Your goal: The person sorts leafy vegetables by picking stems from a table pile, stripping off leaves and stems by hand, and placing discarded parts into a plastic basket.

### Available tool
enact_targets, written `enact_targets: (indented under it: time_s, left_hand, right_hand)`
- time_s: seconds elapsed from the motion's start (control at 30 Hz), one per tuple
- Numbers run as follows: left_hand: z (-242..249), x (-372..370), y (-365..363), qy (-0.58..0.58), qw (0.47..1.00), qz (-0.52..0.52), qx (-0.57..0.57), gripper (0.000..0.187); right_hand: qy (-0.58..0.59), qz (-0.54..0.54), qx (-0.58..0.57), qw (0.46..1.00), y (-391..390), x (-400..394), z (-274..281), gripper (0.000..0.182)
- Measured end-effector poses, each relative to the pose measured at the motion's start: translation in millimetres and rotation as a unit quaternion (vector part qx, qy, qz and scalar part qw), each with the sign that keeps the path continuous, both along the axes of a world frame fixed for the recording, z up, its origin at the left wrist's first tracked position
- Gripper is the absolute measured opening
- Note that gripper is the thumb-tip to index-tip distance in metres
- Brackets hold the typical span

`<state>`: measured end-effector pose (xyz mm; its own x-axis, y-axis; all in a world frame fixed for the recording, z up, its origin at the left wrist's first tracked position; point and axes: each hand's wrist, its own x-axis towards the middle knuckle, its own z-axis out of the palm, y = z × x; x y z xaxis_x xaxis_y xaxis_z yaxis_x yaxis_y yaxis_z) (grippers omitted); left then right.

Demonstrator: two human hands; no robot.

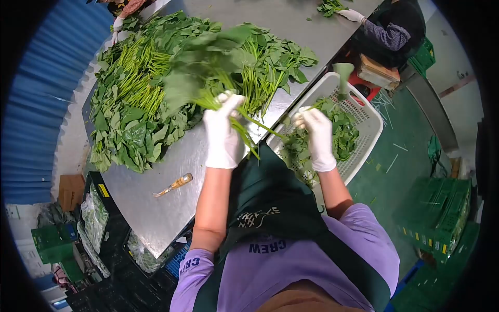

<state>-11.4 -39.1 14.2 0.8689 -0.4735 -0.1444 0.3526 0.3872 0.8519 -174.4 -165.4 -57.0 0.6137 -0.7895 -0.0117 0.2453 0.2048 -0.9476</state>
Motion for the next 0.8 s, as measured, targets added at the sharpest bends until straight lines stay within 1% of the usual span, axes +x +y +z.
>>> enact_targets:
  time_s: [0.03,0.07,0.13,0.17,0.2,0.27,0.3,0.33,0.37,0.4,0.43,0.53,0.57,0.6,0.63,0.73,0.77,0.8]
  left_hand:
    - [9,11,12,-0.009,1.000,0.012,-0.026,0.012]
    - [12,24,26,-0.026,0.996,-0.002,-0.084,0.012]
    - [11,43,42,-0.031,0.998,0.025,-0.053,0.012]
    - [10,43,43,-0.036,0.998,0.022,-0.038,0.013]
    - [8,41,45,-0.040,0.999,0.019,-0.023,0.015]
    - [7,34,46,-0.056,0.998,-0.009,0.009,0.022]
    - [6,29,44,-0.033,0.999,-0.020,0.010,0.024]
    - [5,24,44,-0.009,0.999,-0.032,0.011,0.027]
    - [3,22,44,-0.003,0.999,-0.035,0.028,0.032]
    - [-5,25,48,0.020,0.998,-0.059,0.010,0.036]
    - [-5,25,52,0.026,0.997,-0.072,-0.001,0.037]
    - [-1,24,61,0.050,0.996,-0.079,-0.012,0.037]
    - [0,24,63,0.060,0.995,-0.077,-0.013,0.036]
    - [-1,26,64,0.060,0.995,-0.073,-0.015,0.034]
    - [-4,27,64,0.061,0.996,-0.070,-0.017,0.032]
    - [-12,27,61,0.055,0.996,-0.066,-0.014,0.025]
    - [-16,26,59,0.053,0.997,-0.064,-0.008,0.025]
    - [-17,26,57,0.049,0.997,-0.062,-0.003,0.024]
  right_hand:
    - [-0.066,-0.044,0.064,0.995,-20,-7,-23,0.020]
    - [-0.130,-0.087,0.128,0.979,-38,-14,-40,0.023]
    - [-0.083,-0.029,0.187,0.978,-61,-15,-45,0.027]
    - [-0.060,0.015,0.185,0.981,-60,-9,-45,0.034]
    - [0.033,0.027,0.133,0.990,-56,5,-33,0.034]
    - [0.085,0.081,0.003,0.993,-55,38,-46,0.031]
    - [0.155,0.073,-0.054,0.984,-58,59,-57,0.028]
    - [0.225,0.064,-0.110,0.966,-61,77,-63,0.026]
    - [0.321,0.063,-0.198,0.924,-62,88,-60,0.026]
    - [0.410,0.062,-0.281,0.865,-63,99,-57,0.028]
    - [0.434,0.049,-0.304,0.846,-62,110,-65,0.031]
    - [0.399,0.066,-0.241,0.882,-66,116,-71,0.030]
    - [0.326,0.066,-0.220,0.917,-70,113,-84,0.028]
    - [0.308,0.057,-0.153,0.937,-70,112,-83,0.024]
    - [0.250,0.031,-0.129,0.959,-70,107,-83,0.020]
    - [0.096,-0.030,-0.028,0.995,-59,89,-70,0.012]
    - [0.059,-0.035,-0.078,0.995,-60,81,-75,0.008]
    - [0.054,-0.046,-0.093,0.993,-56,76,-71,0.008]
